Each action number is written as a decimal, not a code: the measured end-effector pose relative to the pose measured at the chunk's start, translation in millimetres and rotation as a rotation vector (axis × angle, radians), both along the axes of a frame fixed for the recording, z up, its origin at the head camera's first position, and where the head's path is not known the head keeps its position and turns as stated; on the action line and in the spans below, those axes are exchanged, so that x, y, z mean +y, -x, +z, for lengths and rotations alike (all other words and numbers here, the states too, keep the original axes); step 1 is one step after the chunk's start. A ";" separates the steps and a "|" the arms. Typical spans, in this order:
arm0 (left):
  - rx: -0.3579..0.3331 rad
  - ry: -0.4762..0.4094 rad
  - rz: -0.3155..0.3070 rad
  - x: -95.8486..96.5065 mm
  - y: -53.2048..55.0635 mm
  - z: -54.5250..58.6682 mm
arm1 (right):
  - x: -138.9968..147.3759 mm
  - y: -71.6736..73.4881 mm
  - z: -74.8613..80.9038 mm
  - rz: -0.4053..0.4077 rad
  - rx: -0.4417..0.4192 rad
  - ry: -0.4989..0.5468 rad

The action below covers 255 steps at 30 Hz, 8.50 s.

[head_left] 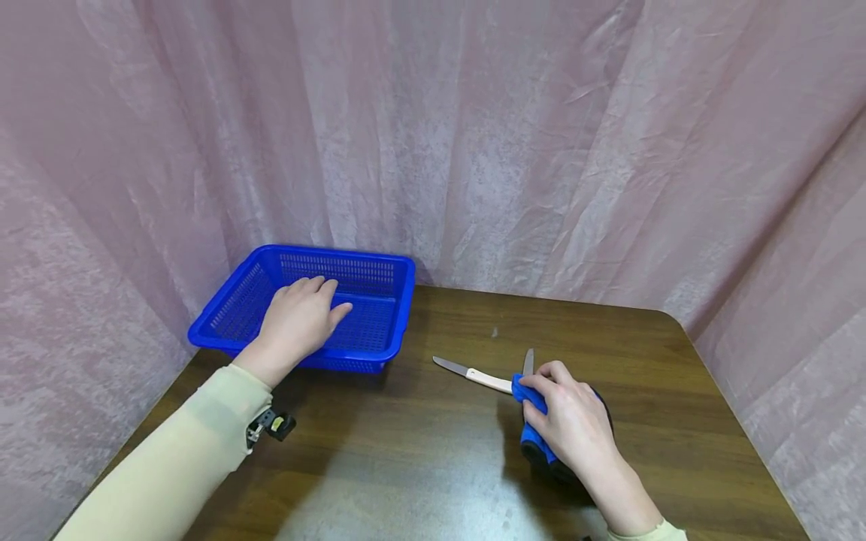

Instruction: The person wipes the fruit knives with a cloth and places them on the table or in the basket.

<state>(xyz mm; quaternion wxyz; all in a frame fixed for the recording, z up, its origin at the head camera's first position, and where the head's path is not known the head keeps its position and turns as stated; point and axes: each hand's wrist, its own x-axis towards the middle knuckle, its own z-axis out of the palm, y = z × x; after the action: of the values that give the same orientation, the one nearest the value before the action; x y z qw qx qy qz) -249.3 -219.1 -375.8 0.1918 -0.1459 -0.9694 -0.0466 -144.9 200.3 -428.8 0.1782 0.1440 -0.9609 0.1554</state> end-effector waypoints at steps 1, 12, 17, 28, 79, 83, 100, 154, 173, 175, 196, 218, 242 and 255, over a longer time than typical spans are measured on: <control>0.006 0.000 -0.004 2.6 -1.7 0.0 | 0.2 0.0 0.2 -0.004 -0.007 -0.001; 0.103 0.024 -0.066 27.8 -14.9 -5.9 | 5.3 0.9 0.1 -0.032 -0.026 0.000; 0.108 0.036 -0.085 42.2 -20.2 -8.3 | 8.9 1.8 -0.1 -0.045 -0.030 0.000; 0.213 0.054 -0.171 75.6 -31.7 -16.0 | 18.2 5.2 -5.1 -0.067 -0.042 -0.003; -0.081 0.171 -0.360 231.2 -45.6 -96.8 | 38.2 4.3 -5.9 -0.126 -0.091 0.014; -0.103 0.187 -0.360 234.1 -46.1 -98.2 | 39.0 3.9 -5.5 -0.124 -0.090 0.015; -0.126 0.173 -0.372 237.9 -46.5 -104.3 | 37.5 2.1 -4.1 -0.128 -0.097 0.020; 0.001 0.185 -0.391 175.5 -60.9 -102.4 | 15.4 9.5 -0.6 -0.064 -0.057 0.023; -0.040 0.116 -0.212 176.4 -46.6 -105.8 | 6.2 10.1 3.5 -0.038 -0.030 0.015; -0.029 0.109 -0.210 177.2 -45.4 -106.0 | 5.7 10.1 4.1 -0.037 -0.030 0.015; 0.086 0.046 -0.209 167.6 -60.0 -97.4 | -1.0 14.3 1.7 -0.018 -0.017 0.027; 0.275 -0.026 -0.261 148.1 -79.4 -95.5 | -17.9 18.3 3.4 0.019 -0.017 0.041; 0.287 -0.066 -0.284 151.8 -85.8 -83.9 | -46.2 18.1 10.5 0.119 0.062 0.037; 0.296 -0.080 -0.300 148.0 -90.7 -76.8 | -52.2 15.3 11.3 0.148 0.083 0.029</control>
<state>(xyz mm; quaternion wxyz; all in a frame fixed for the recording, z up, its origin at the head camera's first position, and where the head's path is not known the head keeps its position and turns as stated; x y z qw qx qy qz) -158.6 -71.0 -452.6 0.3285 -0.2860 -0.8956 -0.0909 -160.1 148.1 -417.5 0.2080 0.2185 -0.9370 0.1759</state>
